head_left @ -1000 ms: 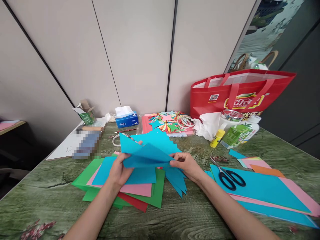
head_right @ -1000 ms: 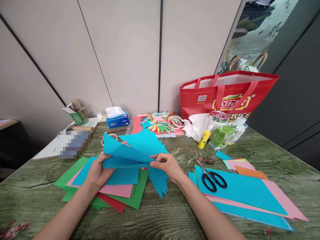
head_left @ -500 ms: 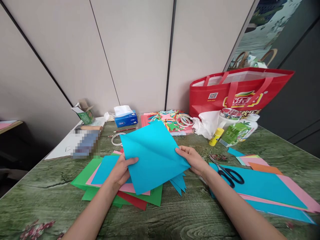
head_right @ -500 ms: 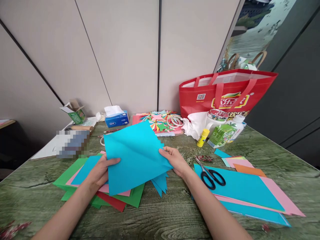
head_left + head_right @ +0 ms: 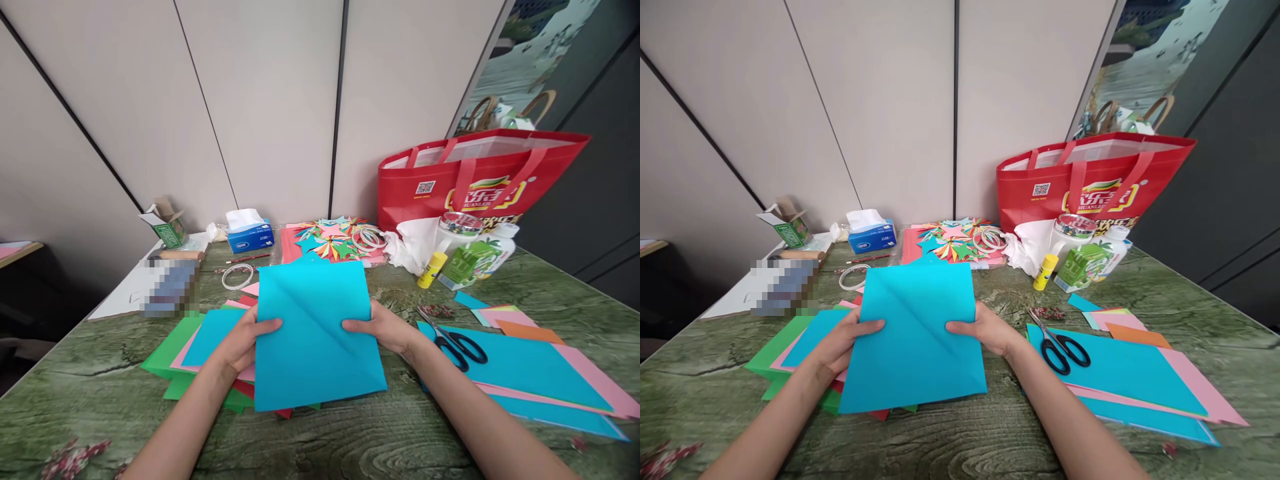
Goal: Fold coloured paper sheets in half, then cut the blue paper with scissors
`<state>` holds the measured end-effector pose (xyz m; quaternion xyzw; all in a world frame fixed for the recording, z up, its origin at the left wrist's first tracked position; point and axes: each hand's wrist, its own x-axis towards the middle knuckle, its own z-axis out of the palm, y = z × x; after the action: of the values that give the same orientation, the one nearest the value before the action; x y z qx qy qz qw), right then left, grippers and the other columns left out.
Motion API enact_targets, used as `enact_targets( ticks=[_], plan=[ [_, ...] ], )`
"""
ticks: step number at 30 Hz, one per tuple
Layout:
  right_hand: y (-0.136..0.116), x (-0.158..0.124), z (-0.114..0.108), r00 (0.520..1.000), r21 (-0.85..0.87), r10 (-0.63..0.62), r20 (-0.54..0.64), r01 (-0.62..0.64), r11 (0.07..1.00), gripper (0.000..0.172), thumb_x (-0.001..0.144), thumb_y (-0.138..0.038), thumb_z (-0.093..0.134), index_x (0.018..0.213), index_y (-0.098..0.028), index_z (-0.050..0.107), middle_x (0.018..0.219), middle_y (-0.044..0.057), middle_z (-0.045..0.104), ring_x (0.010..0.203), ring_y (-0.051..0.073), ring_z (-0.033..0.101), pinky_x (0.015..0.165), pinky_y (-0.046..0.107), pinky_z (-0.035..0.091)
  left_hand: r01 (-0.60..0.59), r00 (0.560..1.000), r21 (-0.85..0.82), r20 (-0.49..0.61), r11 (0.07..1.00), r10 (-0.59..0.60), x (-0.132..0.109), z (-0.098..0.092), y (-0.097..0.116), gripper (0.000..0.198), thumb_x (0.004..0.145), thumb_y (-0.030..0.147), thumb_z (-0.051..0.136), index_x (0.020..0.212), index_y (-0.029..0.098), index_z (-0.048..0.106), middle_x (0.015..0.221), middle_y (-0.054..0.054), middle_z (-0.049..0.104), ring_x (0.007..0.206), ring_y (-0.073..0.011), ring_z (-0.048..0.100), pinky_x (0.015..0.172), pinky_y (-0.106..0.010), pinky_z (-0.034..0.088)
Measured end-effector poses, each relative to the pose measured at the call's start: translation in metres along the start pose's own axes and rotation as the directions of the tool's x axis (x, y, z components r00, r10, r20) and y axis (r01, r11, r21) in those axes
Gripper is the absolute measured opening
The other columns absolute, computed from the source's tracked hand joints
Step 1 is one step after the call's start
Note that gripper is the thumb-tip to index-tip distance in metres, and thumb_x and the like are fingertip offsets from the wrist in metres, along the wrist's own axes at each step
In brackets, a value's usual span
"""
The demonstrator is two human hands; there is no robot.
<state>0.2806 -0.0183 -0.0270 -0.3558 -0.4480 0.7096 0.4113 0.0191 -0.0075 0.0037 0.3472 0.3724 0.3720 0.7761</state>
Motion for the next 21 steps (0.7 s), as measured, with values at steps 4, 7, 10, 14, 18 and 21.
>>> enact_targets(
  ticks=[4,7,10,14,18,21],
  plan=[
    [0.0,0.0,-0.004,0.999,0.096,0.052,0.008,-0.052,0.994,0.055,0.059,-0.025,0.077,0.11,-0.02,0.058,0.112,0.009,0.064,0.098,0.028,0.061,0.087,0.048,0.046,-0.014,1.0,0.041,0.01,0.999,0.013,0.0,-0.001,0.003,0.043,0.063,0.009,0.071,0.104,0.015,0.06,0.107,-0.015,0.065,0.098,-0.0348,0.06,0.087,-0.052,0.044],
    [-0.002,0.0,-0.005,0.997,0.147,0.075,0.022,-0.078,0.986,0.057,0.057,-0.023,0.078,0.11,-0.021,0.058,0.11,0.009,0.065,0.098,0.029,0.061,0.087,0.049,0.046,-0.005,0.999,0.04,0.032,0.999,0.004,0.0,-0.001,0.004,0.045,0.061,0.009,0.072,0.104,0.015,0.06,0.108,-0.014,0.065,0.099,-0.0347,0.059,0.088,-0.053,0.043],
    [-0.006,-0.001,-0.007,0.996,0.173,0.089,0.019,-0.091,0.981,0.052,0.056,-0.022,0.078,0.105,-0.02,0.062,0.107,0.008,0.066,0.095,0.028,0.062,0.085,0.046,0.048,0.003,0.999,0.037,0.04,0.999,-0.005,-0.001,-0.003,0.003,0.041,0.062,0.008,0.071,0.101,0.016,0.063,0.106,-0.012,0.066,0.1,-0.0339,0.059,0.089,-0.052,0.044],
    [-0.006,0.003,-0.017,0.999,0.16,0.007,0.049,-0.015,0.987,0.026,0.062,-0.023,0.073,0.088,-0.018,0.068,0.111,0.009,0.064,0.079,0.021,0.066,0.071,0.032,0.053,-0.063,0.996,0.027,0.064,0.998,0.061,-0.001,-0.003,0.003,0.027,0.063,0.005,0.068,0.09,0.013,0.068,0.108,-0.013,0.065,0.107,-0.0341,0.054,0.09,-0.047,0.045],
    [-0.004,0.007,-0.03,0.993,0.254,-0.114,0.003,0.109,0.961,0.018,0.067,-0.021,0.068,0.085,-0.021,0.067,0.116,0.006,0.061,0.07,0.013,0.065,0.062,0.022,0.052,-0.038,0.999,-0.11,0.0,0.993,0.038,0.003,-0.004,0.007,0.019,0.071,0.009,0.06,0.088,0.007,0.068,0.108,-0.015,0.065,0.106,-0.0339,0.055,0.085,-0.037,0.051],
    [-0.006,0.005,-0.031,0.989,0.209,-0.146,0.004,0.142,0.968,0.039,0.063,-0.014,0.07,0.1,-0.026,0.062,0.114,0.004,0.061,0.087,0.019,0.064,0.07,0.028,0.052,0.061,0.992,-0.281,-0.091,0.958,-0.089,0.008,-0.005,0.009,0.039,0.084,0.012,0.043,0.121,0.009,0.05,0.115,-0.017,0.06,0.111,-0.0307,0.051,0.082,-0.033,0.052]
  ],
)
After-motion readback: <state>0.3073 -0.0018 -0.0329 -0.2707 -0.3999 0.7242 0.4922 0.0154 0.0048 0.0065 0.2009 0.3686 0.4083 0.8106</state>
